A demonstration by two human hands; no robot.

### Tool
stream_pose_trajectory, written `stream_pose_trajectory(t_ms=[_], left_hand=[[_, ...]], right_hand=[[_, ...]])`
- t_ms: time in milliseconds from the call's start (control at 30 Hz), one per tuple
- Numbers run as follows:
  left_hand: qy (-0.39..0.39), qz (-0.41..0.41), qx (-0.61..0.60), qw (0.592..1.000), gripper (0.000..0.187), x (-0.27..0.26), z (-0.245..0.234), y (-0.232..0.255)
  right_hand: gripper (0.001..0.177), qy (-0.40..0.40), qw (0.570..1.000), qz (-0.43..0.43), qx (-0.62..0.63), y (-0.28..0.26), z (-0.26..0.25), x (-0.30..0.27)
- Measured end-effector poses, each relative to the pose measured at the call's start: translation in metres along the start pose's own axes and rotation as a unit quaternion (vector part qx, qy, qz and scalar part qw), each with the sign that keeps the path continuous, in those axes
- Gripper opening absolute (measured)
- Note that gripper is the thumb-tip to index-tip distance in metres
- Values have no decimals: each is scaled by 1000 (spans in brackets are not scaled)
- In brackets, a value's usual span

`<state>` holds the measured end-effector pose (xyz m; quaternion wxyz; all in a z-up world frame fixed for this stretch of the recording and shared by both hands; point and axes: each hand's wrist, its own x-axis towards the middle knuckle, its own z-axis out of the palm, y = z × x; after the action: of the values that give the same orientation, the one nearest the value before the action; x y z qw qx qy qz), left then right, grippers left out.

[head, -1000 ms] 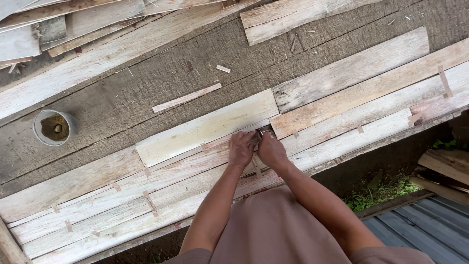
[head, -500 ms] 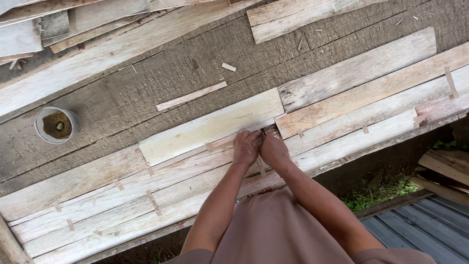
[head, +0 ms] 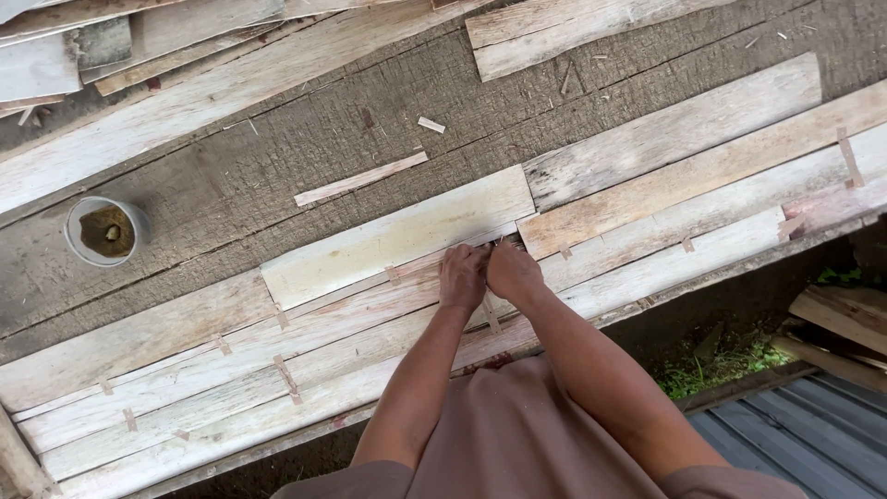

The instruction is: The person uses a red utility knife to cut and trim thin wooden strips on a wooden workbench. They repeatedly score and snap the strips, then trim the edges. The cut pieces are placed into a small container on the bench.

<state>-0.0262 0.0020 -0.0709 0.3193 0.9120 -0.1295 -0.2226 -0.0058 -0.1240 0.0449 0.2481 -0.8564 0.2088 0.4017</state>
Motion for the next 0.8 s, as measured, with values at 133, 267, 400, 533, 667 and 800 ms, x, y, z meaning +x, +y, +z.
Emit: stream_pose_trajectory(t_ms=[133,267,400,533,667,800], left_hand=[[16,6,-14,1000,44,-9,-10,10],[22,15,-3,1000,47,-7,-14,13],[27,24,6,999,51,-3,-15,12],[21,25,1,999,52,-7,-6,6],[6,12,-11,1000,47,-5,-8,10],[-15,-21,27,999,32,-15,-27,29]], right_hand=[[33,-5,1000,-6,-1,1,3,-6],[35,-1,1000,-26,12,-1,-3,-15],[34,15,999,-32,30,17,9,-6],[37,-4,1000,-15,3,12,10,-23],[31,27,999,6,27,21,19,-35],[34,97,967,16,236,29,7,-75]])
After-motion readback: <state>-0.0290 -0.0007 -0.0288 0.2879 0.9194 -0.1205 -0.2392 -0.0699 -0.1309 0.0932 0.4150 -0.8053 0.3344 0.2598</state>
